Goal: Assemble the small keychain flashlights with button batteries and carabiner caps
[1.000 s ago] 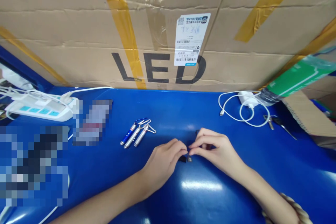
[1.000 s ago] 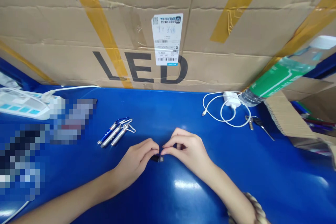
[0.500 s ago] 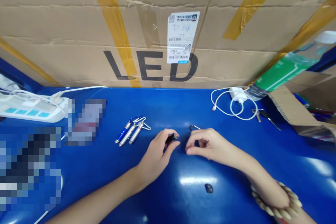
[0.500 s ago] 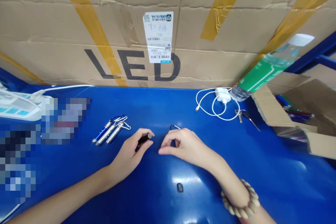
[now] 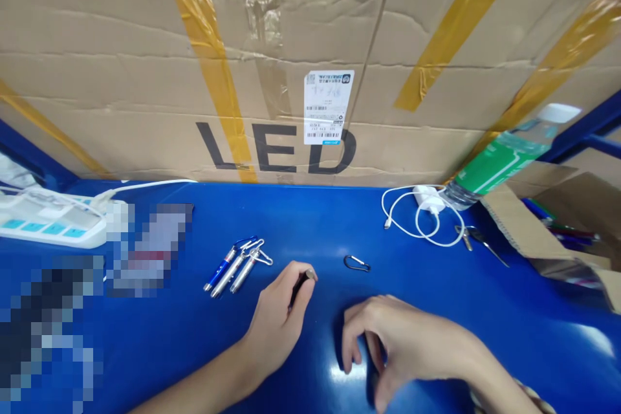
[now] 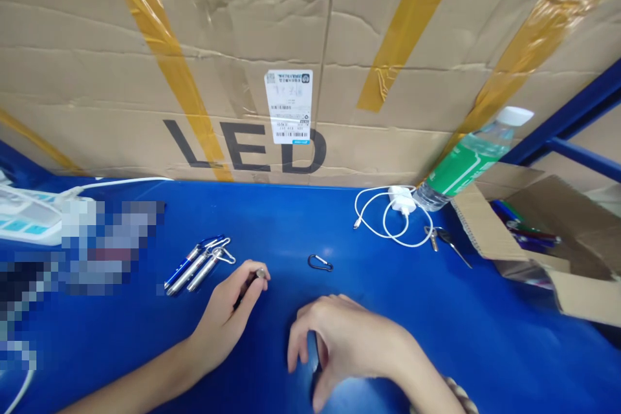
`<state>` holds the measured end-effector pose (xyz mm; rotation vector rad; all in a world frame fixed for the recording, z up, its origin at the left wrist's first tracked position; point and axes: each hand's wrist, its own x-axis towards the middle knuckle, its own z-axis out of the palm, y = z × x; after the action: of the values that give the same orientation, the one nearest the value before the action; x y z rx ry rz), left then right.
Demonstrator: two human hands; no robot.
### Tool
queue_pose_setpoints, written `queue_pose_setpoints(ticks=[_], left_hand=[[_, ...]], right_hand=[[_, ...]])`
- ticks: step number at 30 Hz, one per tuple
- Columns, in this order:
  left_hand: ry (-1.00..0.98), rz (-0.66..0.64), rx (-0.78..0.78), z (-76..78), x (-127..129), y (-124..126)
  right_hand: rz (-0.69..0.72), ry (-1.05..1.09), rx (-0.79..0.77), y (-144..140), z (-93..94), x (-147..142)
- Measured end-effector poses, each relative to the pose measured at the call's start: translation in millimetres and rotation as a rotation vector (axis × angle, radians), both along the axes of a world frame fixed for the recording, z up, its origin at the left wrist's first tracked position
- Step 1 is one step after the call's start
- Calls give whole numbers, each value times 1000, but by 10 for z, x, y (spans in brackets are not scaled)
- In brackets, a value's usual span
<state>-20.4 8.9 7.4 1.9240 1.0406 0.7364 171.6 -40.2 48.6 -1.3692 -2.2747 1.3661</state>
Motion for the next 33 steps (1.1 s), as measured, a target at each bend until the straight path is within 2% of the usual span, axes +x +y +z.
queue_pose_setpoints(ticks=[3, 6, 9, 17, 23, 33], left_hand=[[-11, -7, 1, -13, -7, -3], [-16, -15, 11, -19, -14, -2], [-18, -34, 50, -10, -19, -6], [33, -133, 153, -3, -8, -39], [14, -138, 241, -71, 6, -60], [9, -189, 223, -47, -4, -59]], right_hand=[[-116, -6, 23, 42, -52, -7], [-253, -42, 118, 117, -110, -5], [-317, -73, 207, 182, -154, 6], [-318, -76, 331, 191, -221, -9], [-305, -68, 415, 203, -166, -46], [-312, -203, 476, 210, -175, -43]])
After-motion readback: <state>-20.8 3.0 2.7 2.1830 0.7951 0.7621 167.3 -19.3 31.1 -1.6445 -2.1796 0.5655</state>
